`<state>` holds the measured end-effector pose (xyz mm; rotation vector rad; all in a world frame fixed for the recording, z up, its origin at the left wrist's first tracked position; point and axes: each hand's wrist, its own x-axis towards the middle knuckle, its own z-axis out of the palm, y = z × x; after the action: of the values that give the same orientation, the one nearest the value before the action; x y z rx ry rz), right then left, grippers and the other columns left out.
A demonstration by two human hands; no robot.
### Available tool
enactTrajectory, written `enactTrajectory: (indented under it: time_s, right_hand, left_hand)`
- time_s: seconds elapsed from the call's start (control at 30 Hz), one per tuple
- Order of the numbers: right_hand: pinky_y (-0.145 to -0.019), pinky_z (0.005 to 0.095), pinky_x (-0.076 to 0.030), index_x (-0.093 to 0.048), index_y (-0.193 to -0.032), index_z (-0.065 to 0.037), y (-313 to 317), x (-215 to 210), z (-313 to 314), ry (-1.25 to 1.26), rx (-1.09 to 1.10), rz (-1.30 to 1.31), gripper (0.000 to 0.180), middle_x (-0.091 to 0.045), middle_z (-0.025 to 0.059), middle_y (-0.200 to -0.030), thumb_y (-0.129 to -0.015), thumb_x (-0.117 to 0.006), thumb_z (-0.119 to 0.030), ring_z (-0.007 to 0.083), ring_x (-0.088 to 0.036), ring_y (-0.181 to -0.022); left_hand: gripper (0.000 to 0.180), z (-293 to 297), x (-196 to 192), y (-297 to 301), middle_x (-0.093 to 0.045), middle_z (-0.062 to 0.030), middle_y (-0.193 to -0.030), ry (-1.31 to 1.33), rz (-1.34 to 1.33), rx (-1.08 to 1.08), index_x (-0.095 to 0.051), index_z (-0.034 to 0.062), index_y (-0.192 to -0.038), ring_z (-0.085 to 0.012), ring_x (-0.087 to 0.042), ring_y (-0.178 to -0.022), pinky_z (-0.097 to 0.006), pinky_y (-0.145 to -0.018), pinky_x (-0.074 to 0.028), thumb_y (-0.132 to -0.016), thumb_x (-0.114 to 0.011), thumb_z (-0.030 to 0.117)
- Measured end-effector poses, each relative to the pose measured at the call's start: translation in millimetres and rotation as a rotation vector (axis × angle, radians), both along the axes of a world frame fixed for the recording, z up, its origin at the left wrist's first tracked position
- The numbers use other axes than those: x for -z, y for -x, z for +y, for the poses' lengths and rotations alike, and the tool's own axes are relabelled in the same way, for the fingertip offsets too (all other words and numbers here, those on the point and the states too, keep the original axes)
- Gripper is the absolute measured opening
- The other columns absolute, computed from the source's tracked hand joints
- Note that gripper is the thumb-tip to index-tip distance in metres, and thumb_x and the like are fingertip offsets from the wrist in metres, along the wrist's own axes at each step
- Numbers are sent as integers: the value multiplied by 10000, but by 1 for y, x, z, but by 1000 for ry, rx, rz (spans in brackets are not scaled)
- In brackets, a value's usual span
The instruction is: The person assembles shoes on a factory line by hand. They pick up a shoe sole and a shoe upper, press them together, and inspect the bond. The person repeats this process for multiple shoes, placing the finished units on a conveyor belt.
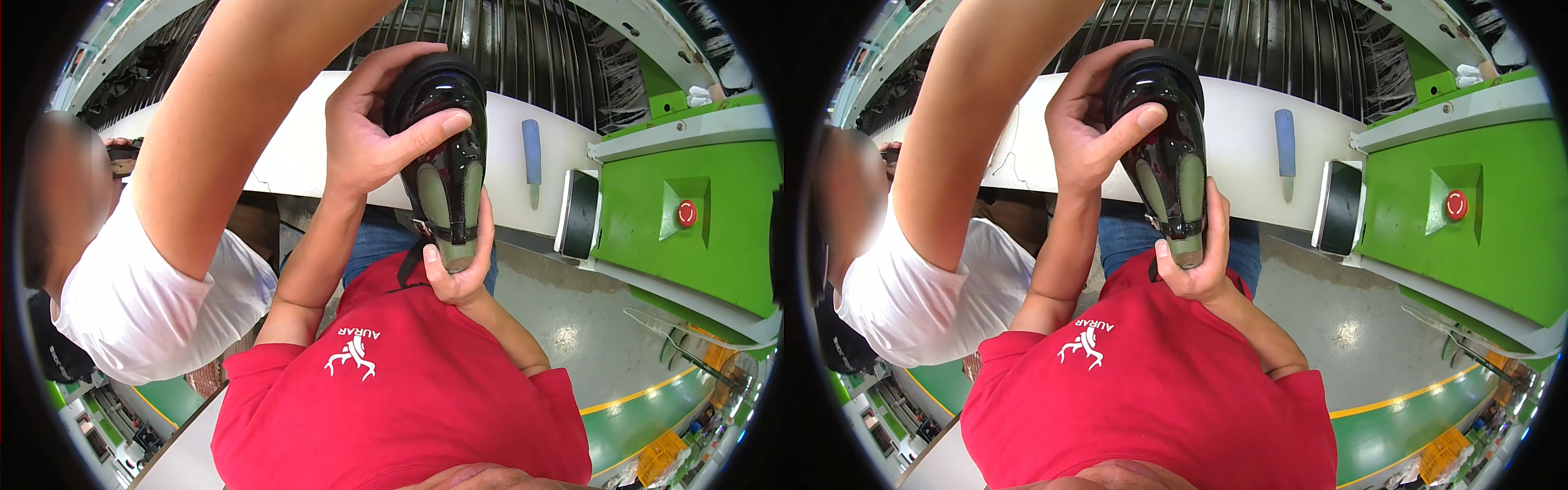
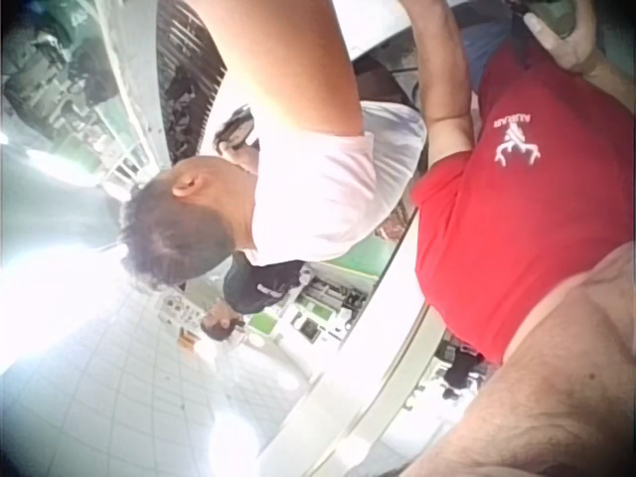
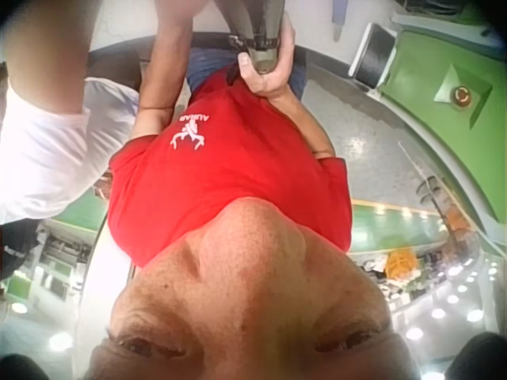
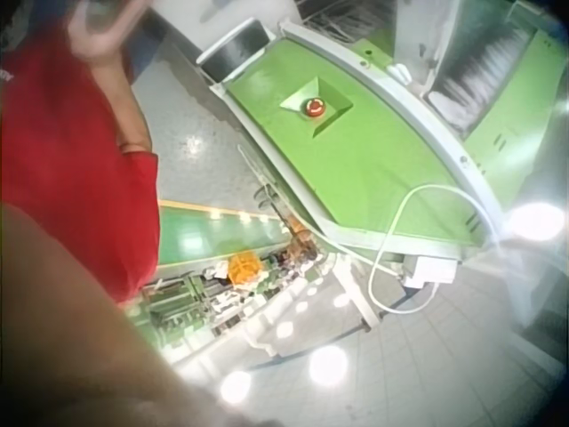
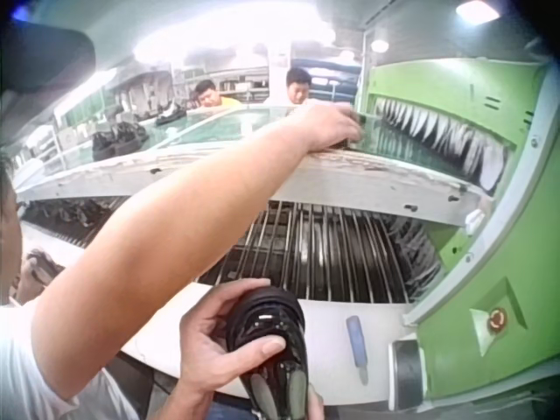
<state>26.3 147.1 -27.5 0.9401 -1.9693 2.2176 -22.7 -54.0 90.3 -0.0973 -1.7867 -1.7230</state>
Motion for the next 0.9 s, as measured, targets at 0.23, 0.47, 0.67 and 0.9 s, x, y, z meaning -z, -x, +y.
enactTrajectory:
  time_s: [0.23, 0.47, 0.67, 0.9]
  right_hand:
    - [-1088, 440, -500, -195, -1671, 136, -2, -1, -1, 29, -22, -52, 982, -459, 271, -1468, -871, -708, -112, 349, -567, -1292]
    - [-1176, 443, -499, -56, -1734, 49, 2, 4, 9, -37, -119, -8, 1015, -357, 262, -1673, -911, -646, -19, 340, -489, -1501]
    - [-1178, 442, -498, -51, -1734, 49, 1, 4, 9, -32, -127, -38, 1017, -357, 264, -1674, -912, -646, -19, 340, -492, -1501]
    - [-1058, 415, -508, -216, -1665, 150, -1, 0, -1, 18, -7, -58, 981, -482, 257, -1419, -866, -712, -130, 321, -588, -1243]
  left_hand:
    - [622, 0, -1, -1, -781, -135, -1210, 7, -26, -8, -676, -43, -1388, -171, -755, -1051, -303, -971, -591, -835, -926, 91]
    - [609, 2, 1, 1, -804, -119, -1122, -23, 29, -13, -697, -14, -1339, -166, -781, -1020, -299, -921, -633, -811, -979, 97]
    - [606, 2, 1, 1, -807, -122, -1116, -6, 40, -32, -700, -12, -1336, -173, -786, -1013, -298, -912, -635, -811, -980, 99]
    - [601, 2, 1, 1, -806, -131, -1120, 9, 43, -32, -698, -20, -1333, -177, -789, -1014, -297, -905, -639, -815, -979, 98]
